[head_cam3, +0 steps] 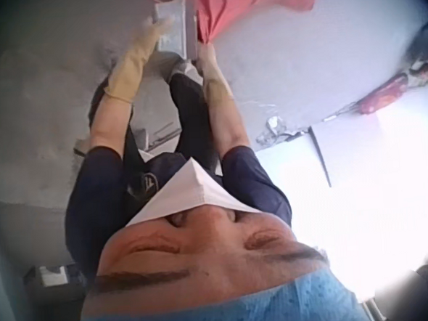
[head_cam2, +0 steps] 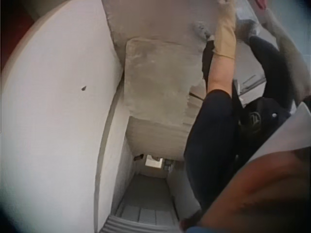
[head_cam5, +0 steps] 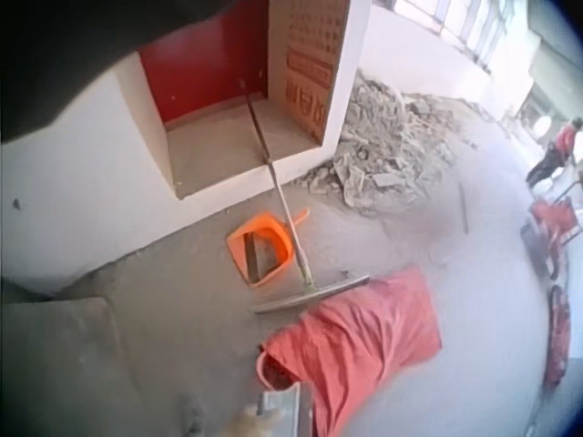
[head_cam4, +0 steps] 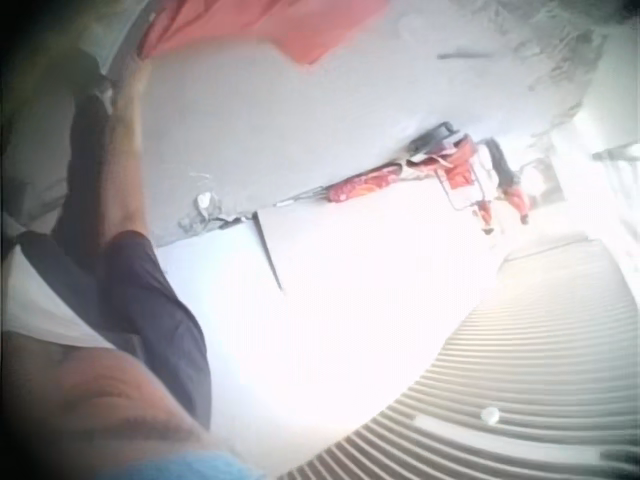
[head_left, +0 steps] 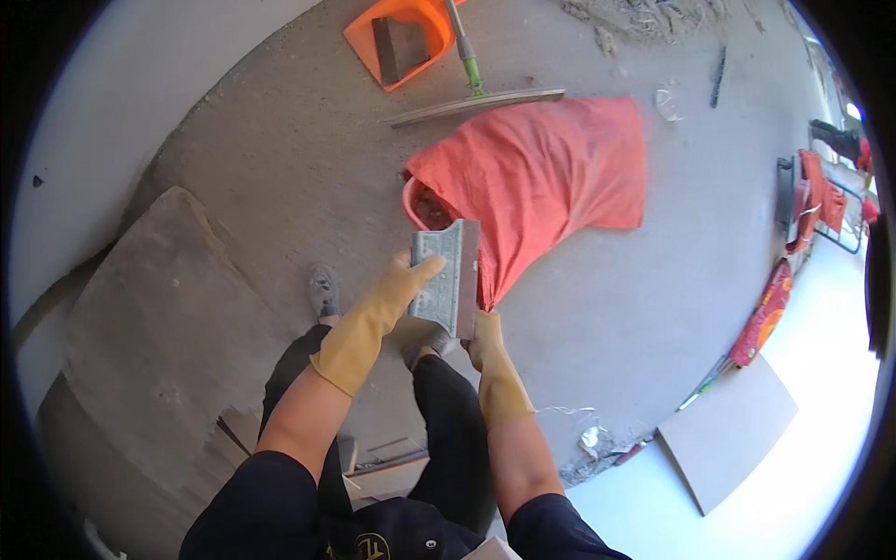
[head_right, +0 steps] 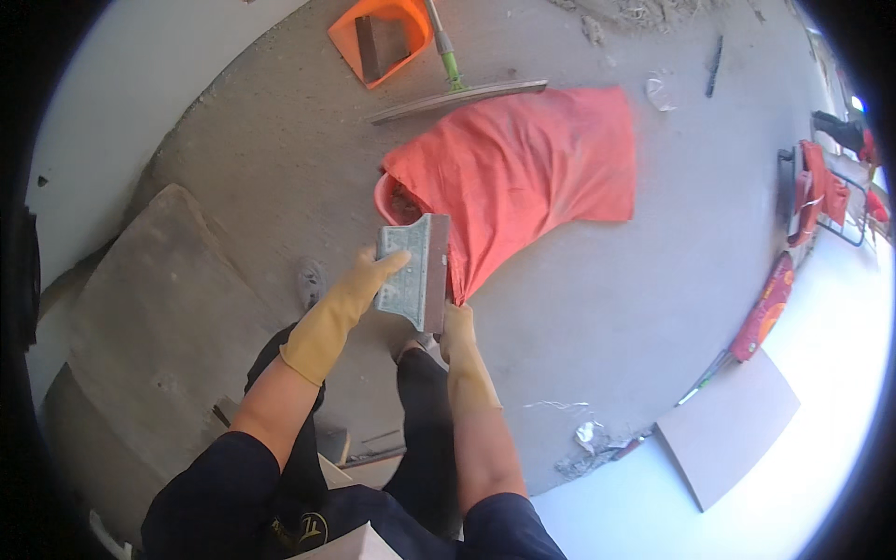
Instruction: The person clears construction debris from a floor by using a dustpan and a handheld scraper to gather concrete fragments and wires into a red plastic bag.
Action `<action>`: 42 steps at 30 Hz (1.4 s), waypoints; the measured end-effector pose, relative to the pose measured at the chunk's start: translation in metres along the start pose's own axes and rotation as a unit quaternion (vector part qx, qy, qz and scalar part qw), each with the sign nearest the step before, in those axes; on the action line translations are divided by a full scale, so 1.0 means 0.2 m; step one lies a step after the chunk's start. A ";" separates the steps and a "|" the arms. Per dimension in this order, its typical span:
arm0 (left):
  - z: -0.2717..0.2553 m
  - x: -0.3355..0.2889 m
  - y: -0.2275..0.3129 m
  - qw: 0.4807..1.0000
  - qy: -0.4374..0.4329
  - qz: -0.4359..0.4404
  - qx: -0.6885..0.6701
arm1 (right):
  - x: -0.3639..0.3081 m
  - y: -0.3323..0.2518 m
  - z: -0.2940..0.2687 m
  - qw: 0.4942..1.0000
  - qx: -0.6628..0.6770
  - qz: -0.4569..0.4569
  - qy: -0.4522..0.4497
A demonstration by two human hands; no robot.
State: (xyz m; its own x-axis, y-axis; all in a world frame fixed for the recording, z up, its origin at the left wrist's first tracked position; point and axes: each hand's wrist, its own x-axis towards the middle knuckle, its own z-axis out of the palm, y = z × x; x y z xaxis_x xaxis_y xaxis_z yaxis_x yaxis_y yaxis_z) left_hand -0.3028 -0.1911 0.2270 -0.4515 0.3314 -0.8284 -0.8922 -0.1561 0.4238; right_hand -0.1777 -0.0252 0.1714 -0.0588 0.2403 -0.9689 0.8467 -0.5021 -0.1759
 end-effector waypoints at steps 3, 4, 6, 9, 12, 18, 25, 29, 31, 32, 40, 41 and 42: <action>0.11 -0.17 0.05 1.000 0.009 -0.010 -0.016 | -0.44 -0.11 -0.04 1.000 -0.003 0.009 0.011; 0.14 -0.22 0.09 1.000 0.014 -0.018 -0.011 | -0.58 -0.15 -0.06 1.000 0.004 0.015 0.004; 0.17 -0.32 0.19 1.000 0.012 -0.022 0.010 | -0.90 -0.27 -0.04 1.000 -0.009 0.021 -0.007; 0.25 -0.58 0.29 0.998 -0.034 -0.044 -0.020 | -1.23 -0.24 -0.20 0.999 0.014 0.013 -0.037; 0.32 -0.87 0.42 0.994 -0.063 -0.076 -0.053 | -1.64 -0.35 -0.30 0.995 0.018 0.064 -0.075; 0.23 -1.19 0.19 0.953 -0.099 -0.198 -0.208 | -1.97 -0.32 -0.50 0.992 -0.055 0.043 -0.105; 0.26 -1.08 0.00 0.960 0.035 -0.237 -0.146 | -1.64 -0.07 -0.64 0.980 -0.035 0.154 -0.120; 0.30 -1.01 -0.05 0.965 0.070 -0.232 -0.102 | -1.54 -0.08 -0.71 0.978 0.005 0.184 -0.095; 0.38 -1.02 0.05 0.949 0.120 -0.273 -0.101 | -1.52 -0.13 -0.76 0.976 0.005 0.198 -0.093; 0.31 -1.00 0.03 0.952 0.065 -0.273 -0.120 | -1.51 -0.17 -0.75 0.972 0.002 0.212 -0.099; 0.36 -1.01 0.13 0.956 0.045 -0.257 -0.133 | -1.38 -0.34 -0.81 0.943 0.025 0.304 -0.135; 0.36 -1.03 0.15 0.955 0.049 -0.257 -0.138 | -1.37 -0.35 -0.82 0.940 0.025 0.312 -0.137; 0.35 -1.05 0.17 0.954 0.053 -0.256 -0.145 | -1.35 -0.36 -0.83 0.938 0.032 0.317 -0.135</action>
State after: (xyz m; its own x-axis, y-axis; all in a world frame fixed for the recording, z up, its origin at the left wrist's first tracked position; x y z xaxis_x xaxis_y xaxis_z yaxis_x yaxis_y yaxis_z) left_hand -0.2378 -0.2014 0.4416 0.0600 0.3401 -0.9385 -0.9551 -0.2537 -0.1531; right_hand -0.1358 0.0840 0.4740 0.3068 -0.3387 -0.8895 0.7234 -0.5243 0.4492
